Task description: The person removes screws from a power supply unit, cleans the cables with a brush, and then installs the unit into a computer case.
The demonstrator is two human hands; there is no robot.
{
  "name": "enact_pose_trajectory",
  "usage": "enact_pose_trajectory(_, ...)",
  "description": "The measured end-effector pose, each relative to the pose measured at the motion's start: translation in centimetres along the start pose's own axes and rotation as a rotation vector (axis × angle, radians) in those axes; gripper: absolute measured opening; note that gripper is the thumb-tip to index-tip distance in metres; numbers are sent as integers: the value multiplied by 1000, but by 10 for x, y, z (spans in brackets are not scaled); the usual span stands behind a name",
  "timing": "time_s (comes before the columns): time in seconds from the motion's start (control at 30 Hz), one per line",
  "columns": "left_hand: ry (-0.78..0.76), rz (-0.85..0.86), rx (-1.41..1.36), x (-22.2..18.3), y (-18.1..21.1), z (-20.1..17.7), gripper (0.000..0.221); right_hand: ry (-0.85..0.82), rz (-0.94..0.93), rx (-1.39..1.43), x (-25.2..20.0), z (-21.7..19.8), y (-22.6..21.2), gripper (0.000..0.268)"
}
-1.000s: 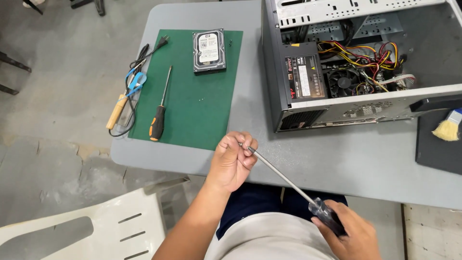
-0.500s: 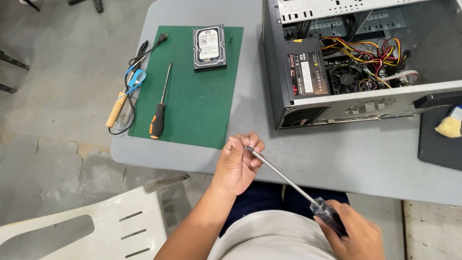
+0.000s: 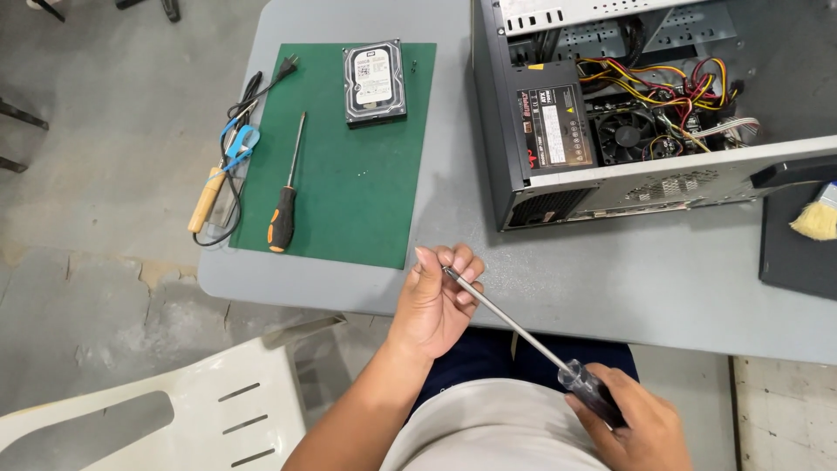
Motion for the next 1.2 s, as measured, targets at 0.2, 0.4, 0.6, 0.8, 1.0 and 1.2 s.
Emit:
enact_pose_trajectory(0.2, -107, 216, 99, 3, 3, 1, 30, -42, 136, 76, 0, -4, -6, 30)
enact_pose_trajectory(0.4, -74, 315, 287, 19, 3, -2, 47, -6, 121, 77, 2, 8, 24, 33)
enact_pose_trajectory(0.6, 153, 511, 1208, 91, 85, 27, 29, 140, 117, 148, -13, 9, 60, 40)
enact_pose_trajectory(0.8, -328, 970, 2016, 186, 85, 95, 27, 241, 371, 210, -29, 4, 81, 40)
enact_pose_trajectory(1.0, -116, 340, 2822, 229, 45, 116, 80, 243, 558, 341, -31, -14, 72, 35)
enact_pose_trajectory(1.2, 10, 134, 2790, 237, 45, 116, 79, 238, 526, 318, -22, -14, 76, 35)
Point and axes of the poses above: each hand's wrist, its own x-axis towards the middle knuckle, its own z-axis out of the palm, y = z × x, the point moved 5 cm from there along x, towards the middle knuckle, and after that the axes turned 12 degrees about x, right-handed, at the moved point
